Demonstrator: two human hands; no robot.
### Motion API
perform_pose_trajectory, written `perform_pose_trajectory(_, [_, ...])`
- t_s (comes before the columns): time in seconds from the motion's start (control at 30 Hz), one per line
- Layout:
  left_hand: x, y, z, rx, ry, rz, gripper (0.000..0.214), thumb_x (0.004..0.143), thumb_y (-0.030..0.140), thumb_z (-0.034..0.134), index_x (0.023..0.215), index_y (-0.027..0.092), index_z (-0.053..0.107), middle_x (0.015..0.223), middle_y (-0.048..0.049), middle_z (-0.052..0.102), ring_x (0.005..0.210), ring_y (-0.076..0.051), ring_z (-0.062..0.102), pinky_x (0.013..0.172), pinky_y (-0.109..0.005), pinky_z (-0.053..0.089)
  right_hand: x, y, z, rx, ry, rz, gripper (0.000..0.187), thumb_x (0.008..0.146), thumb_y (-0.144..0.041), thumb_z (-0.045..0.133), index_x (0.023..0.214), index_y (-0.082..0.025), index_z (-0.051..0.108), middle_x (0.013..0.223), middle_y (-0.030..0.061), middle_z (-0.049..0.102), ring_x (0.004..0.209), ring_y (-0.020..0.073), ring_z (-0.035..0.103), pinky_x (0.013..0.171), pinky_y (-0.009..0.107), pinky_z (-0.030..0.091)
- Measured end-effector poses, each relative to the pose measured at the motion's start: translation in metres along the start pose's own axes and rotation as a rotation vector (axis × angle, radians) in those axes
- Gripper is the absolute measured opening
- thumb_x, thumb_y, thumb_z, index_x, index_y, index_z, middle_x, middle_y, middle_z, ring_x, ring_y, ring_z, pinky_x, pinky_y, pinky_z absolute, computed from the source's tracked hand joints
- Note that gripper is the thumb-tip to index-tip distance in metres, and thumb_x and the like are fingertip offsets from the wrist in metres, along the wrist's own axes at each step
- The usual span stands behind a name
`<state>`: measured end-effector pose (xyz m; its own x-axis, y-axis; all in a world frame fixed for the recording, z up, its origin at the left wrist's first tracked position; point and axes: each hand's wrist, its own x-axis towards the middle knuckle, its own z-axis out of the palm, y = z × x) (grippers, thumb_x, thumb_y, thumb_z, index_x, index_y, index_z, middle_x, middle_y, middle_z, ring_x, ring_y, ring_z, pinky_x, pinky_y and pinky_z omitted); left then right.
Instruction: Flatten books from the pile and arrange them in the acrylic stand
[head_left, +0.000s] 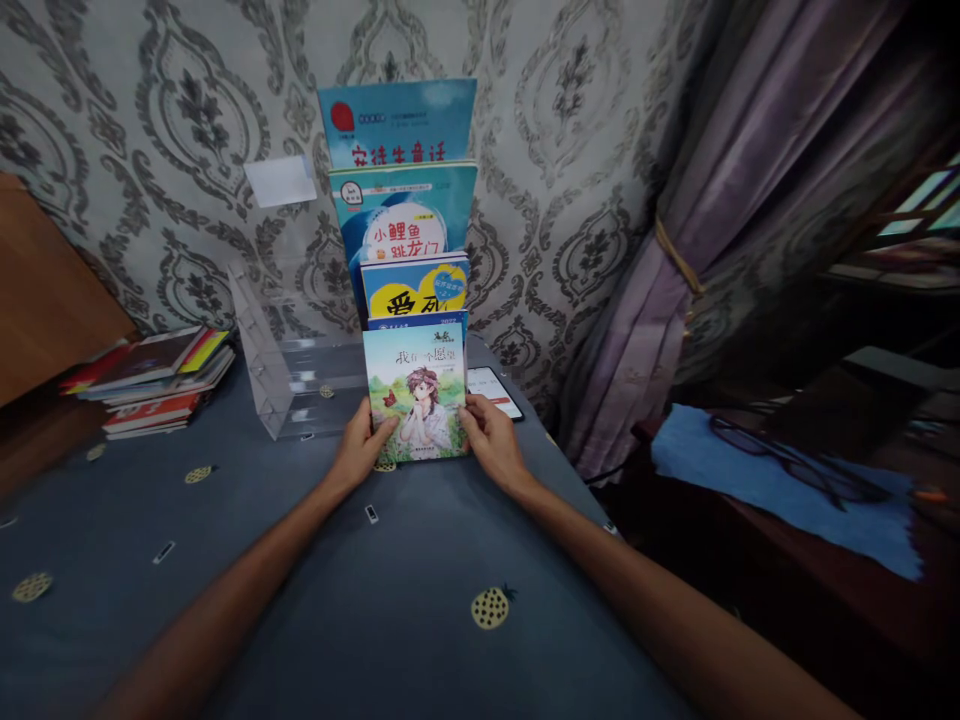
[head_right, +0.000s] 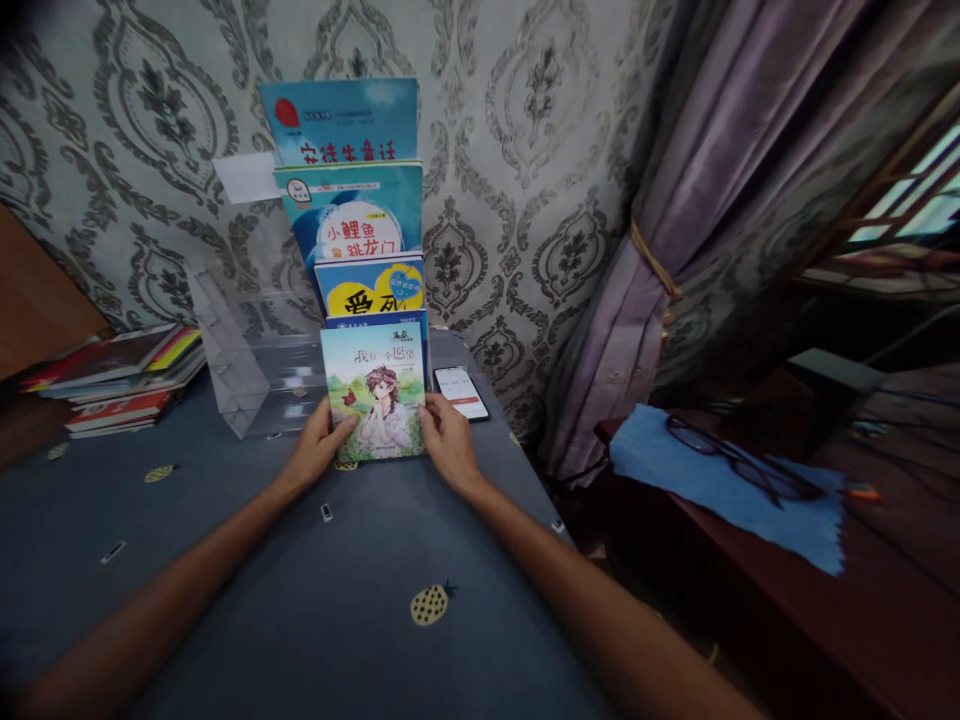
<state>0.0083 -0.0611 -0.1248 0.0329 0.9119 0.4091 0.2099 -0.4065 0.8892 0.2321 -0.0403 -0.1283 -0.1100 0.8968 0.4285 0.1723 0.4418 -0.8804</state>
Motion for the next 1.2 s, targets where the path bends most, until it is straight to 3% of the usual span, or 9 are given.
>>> perform_pose_trajectory(0.2, [0.018, 0.027, -0.012, 0.067, 0.014, 0.083, 0.043, 0.091, 0.044, 0.062, 0.123, 0.016, 0.059, 0.116, -0.0107, 0.069, 0.107, -0.027, 0.065, 0.097, -0.041, 0.050, 0.015, -0.031, -0.005, -0.012, 0.000, -0.114, 0.030, 0.093, -0.043, 0.048, 0.103, -0.018, 0.061, 0.079, 0.0031, 0.062, 0.054, 0.0140, 0.053, 0.049, 0.028, 0.045])
perform_pose_trajectory(0.4, [0.067, 0.078, -0.033, 0.173, 0.079, 0.389, 0.041, 0.093, 0.045, 0.059, 0.123, 0.016, 0.058, 0.114, -0.0093, 0.069, 0.110, -0.026, 0.065, 0.099, -0.043, 0.050, 0.061, -0.073, -0.013, -0.050, 0.123, -0.413, 0.022, 0.096, -0.041, 0.050, 0.100, -0.021, 0.059, 0.081, 0.0016, 0.060, 0.062, 0.0149, 0.056, 0.057, 0.029, 0.048])
perform_pose_trajectory(0.53, [0.078, 0.093, -0.037, 0.296, 0.142, 0.478, 0.032, 0.095, 0.045, 0.057, 0.111, 0.018, 0.061, 0.100, -0.0057, 0.070, 0.101, -0.023, 0.067, 0.091, -0.038, 0.053, 0.074, -0.080, -0.012, -0.032, 0.152, -0.494, 0.021, 0.097, -0.042, 0.051, 0.104, -0.023, 0.057, 0.084, 0.0021, 0.062, 0.066, 0.0169, 0.058, 0.059, 0.032, 0.050])
perform_pose_trajectory(0.9, [0.066, 0.066, -0.028, 0.585, 0.195, 0.360, 0.019, 0.094, 0.035, 0.054, 0.092, 0.019, 0.064, 0.076, -0.0024, 0.066, 0.067, -0.016, 0.059, 0.064, -0.028, 0.046, 0.068, -0.037, -0.008, -0.100, 0.162, -0.397, 0.017, 0.093, -0.034, 0.050, 0.100, -0.022, 0.061, 0.087, 0.0032, 0.064, 0.078, 0.0189, 0.061, 0.071, 0.036, 0.053])
perform_pose_trajectory(1.2, [0.059, 0.042, -0.019, 0.601, 0.198, 0.297, 0.021, 0.095, 0.034, 0.052, 0.086, 0.018, 0.062, 0.076, -0.0022, 0.065, 0.069, -0.015, 0.058, 0.064, -0.026, 0.046, 0.064, -0.018, -0.008, -0.166, 0.143, -0.357, 0.018, 0.093, -0.029, 0.048, 0.102, -0.021, 0.061, 0.092, 0.0065, 0.066, 0.083, 0.0225, 0.062, 0.076, 0.041, 0.052])
